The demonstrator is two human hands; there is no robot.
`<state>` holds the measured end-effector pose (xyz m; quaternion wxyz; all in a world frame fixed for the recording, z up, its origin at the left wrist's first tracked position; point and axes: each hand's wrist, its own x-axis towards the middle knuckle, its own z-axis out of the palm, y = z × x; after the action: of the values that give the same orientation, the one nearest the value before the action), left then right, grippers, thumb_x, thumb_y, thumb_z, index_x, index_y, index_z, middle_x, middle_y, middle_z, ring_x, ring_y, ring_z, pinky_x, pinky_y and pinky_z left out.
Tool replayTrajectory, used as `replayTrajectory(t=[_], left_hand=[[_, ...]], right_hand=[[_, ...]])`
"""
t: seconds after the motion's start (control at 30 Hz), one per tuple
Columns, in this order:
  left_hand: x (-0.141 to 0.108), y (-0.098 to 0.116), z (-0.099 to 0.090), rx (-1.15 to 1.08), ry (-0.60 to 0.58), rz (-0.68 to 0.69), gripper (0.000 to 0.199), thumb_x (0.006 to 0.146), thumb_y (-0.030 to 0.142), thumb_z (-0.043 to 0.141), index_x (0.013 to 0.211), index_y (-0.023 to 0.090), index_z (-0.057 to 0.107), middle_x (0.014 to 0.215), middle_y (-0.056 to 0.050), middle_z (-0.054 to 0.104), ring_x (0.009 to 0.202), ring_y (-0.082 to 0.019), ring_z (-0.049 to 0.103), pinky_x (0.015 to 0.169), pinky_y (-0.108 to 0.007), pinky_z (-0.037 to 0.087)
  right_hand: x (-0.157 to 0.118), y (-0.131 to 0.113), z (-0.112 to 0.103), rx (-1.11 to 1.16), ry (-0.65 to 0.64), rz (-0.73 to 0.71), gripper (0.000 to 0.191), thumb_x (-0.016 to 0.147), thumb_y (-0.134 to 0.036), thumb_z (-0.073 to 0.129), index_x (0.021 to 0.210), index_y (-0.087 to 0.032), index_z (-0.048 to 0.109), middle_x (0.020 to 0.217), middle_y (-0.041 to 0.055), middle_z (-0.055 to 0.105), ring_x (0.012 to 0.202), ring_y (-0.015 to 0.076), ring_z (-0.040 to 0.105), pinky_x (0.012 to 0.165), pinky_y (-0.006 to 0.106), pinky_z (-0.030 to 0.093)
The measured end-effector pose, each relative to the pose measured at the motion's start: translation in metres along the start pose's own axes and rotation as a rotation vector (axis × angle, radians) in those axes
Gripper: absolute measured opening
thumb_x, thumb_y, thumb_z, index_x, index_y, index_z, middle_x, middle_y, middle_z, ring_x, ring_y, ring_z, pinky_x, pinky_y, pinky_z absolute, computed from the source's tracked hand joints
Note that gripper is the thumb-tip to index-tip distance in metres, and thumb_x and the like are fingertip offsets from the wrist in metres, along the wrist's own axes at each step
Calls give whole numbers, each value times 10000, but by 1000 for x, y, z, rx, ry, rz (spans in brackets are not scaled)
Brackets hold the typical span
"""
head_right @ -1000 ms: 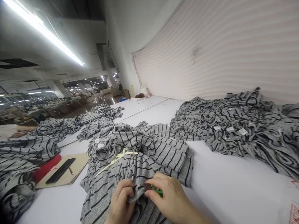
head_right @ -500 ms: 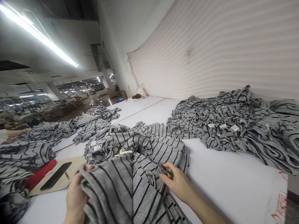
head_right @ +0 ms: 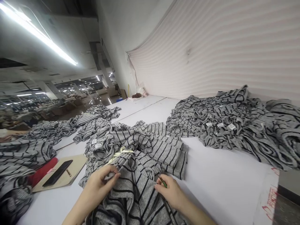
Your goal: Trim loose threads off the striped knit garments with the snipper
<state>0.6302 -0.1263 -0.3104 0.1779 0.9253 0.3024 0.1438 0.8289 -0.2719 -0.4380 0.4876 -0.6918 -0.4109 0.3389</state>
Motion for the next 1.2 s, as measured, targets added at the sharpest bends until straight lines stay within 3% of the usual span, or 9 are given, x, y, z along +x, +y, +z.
replayTrajectory(t=[0.17, 0.27, 0.43, 0.53, 0.63, 0.8, 0.87, 1.07, 1.2], left_hand=[[-14, 24, 49, 145, -39, 162, 284, 648, 374, 747, 829, 222, 591, 832, -36, 643, 749, -229, 596, 629, -292, 435], [-13, 25, 58, 110, 9, 166, 78, 743, 168, 606, 808, 211, 602, 798, -34, 647, 738, -210, 602, 638, -281, 432], [3, -19, -11, -385, -118, -14, 114, 779, 320, 634, 792, 207, 646, 772, 10, 664, 721, -170, 594, 658, -248, 435], [15, -55, -58, -499, 392, -164, 256, 766, 438, 634, 743, 184, 626, 721, 12, 632, 696, -159, 571, 664, -242, 424], [25, -63, -72, -478, 525, -226, 304, 776, 481, 615, 838, 183, 631, 688, 26, 602, 652, -149, 548, 646, -240, 413], [38, -10, -33, -263, 133, -10, 506, 724, 407, 691, 1190, 236, 592, 902, 0, 677, 792, -184, 614, 714, -254, 454], [42, -1, -26, -68, 49, 57, 345, 755, 355, 636, 1075, 226, 643, 860, 10, 688, 759, -180, 612, 690, -247, 453], [29, -83, -68, 197, 367, -241, 242, 824, 299, 440, 951, 186, 612, 774, -40, 658, 725, -230, 591, 653, -285, 412], [11, -126, -48, 284, 356, -261, 184, 780, 238, 498, 884, 179, 638, 847, -79, 662, 772, -246, 614, 664, -292, 436]], right_hand=[[-7, -44, 5, 408, -2, -78, 225, 791, -385, 605, 740, -186, 511, 666, -49, 431, 594, 103, 383, 532, 206, 313], [-7, -67, 16, 692, -149, -27, 296, 787, -438, 663, 796, -185, 508, 608, -93, 348, 451, 45, 194, 413, 192, 141], [6, -79, 18, 805, -100, -47, 355, 752, -451, 724, 825, -174, 515, 597, -82, 481, 395, 13, 184, 395, 197, 80], [22, -90, 5, 829, -76, -73, 342, 771, -449, 713, 841, -186, 506, 588, -86, 508, 376, 8, 190, 393, 185, 114], [39, -111, 0, 845, -107, -110, 347, 757, -453, 721, 806, -187, 503, 580, -77, 532, 368, 7, 202, 400, 183, 166], [60, -146, 25, 820, -197, -136, 398, 691, -508, 726, 743, -187, 496, 578, -49, 563, 361, 13, 224, 392, 186, 184], [64, -152, 32, 782, -202, -147, 400, 688, -517, 717, 753, -185, 504, 633, -30, 603, 368, 13, 240, 391, 184, 187], [55, -109, 3, 561, -122, -130, 341, 785, -481, 641, 915, -170, 584, 873, 39, 690, 376, 7, 245, 388, 181, 192], [32, -44, -19, 352, 3, -68, 284, 777, -443, 608, 888, -182, 607, 815, 32, 692, 424, 79, 450, 411, 211, 338]])
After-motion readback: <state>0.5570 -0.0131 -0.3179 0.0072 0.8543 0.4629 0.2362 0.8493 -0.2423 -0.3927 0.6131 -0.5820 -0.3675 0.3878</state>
